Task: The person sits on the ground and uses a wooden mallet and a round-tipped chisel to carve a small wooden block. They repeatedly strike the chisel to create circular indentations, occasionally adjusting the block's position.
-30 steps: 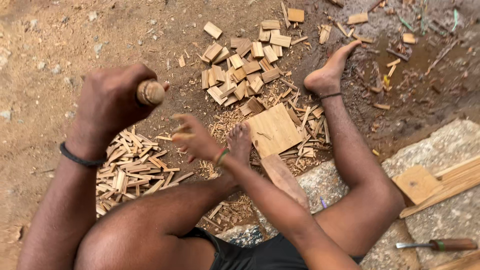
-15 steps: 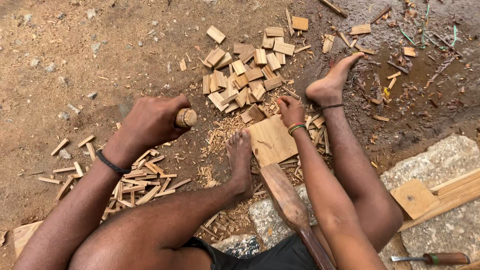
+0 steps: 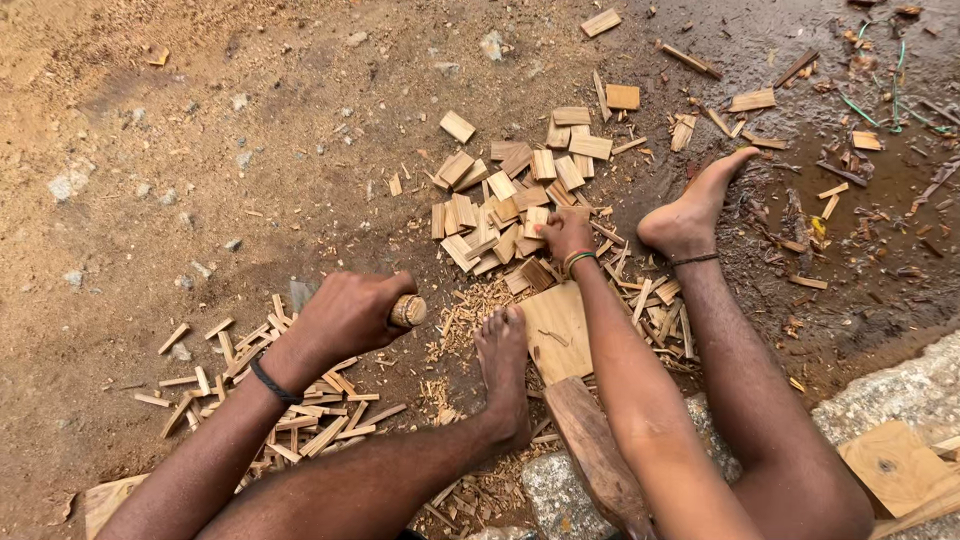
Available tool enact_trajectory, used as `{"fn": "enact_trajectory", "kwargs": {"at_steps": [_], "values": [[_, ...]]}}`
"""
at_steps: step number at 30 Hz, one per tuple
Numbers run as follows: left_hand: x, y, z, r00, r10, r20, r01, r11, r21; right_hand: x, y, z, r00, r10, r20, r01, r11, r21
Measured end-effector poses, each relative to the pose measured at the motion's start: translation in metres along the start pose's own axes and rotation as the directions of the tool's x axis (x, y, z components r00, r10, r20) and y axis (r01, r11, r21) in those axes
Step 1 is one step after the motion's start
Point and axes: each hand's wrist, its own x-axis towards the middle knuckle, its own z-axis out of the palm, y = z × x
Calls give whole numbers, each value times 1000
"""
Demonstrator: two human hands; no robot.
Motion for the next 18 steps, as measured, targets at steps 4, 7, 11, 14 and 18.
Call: {"fn": "enact_trajectory", "kwargs": {"at_steps": [4, 7, 11, 14, 18], "values": [[-2, 5, 2, 999, 34, -31, -34, 999, -11, -18, 37, -8, 974, -179, -138, 225, 831, 509], [1, 11, -3, 985, 132, -115, -134, 991, -8, -56, 58, -21, 965, -200, -171, 263, 755, 601], [4, 26, -22, 991, 118, -64, -123, 990, -72, -122, 75, -13, 830, -426, -361, 529, 806, 265], [9, 42, -40, 990, 131, -55, -133, 991, -32, -152, 81, 2, 836, -469, -284, 518, 845, 131], [9, 52, -54, 974, 203, -100, -200, 979, 35, -167, 96, 14, 735, -626, -262, 647, 763, -8]]}}
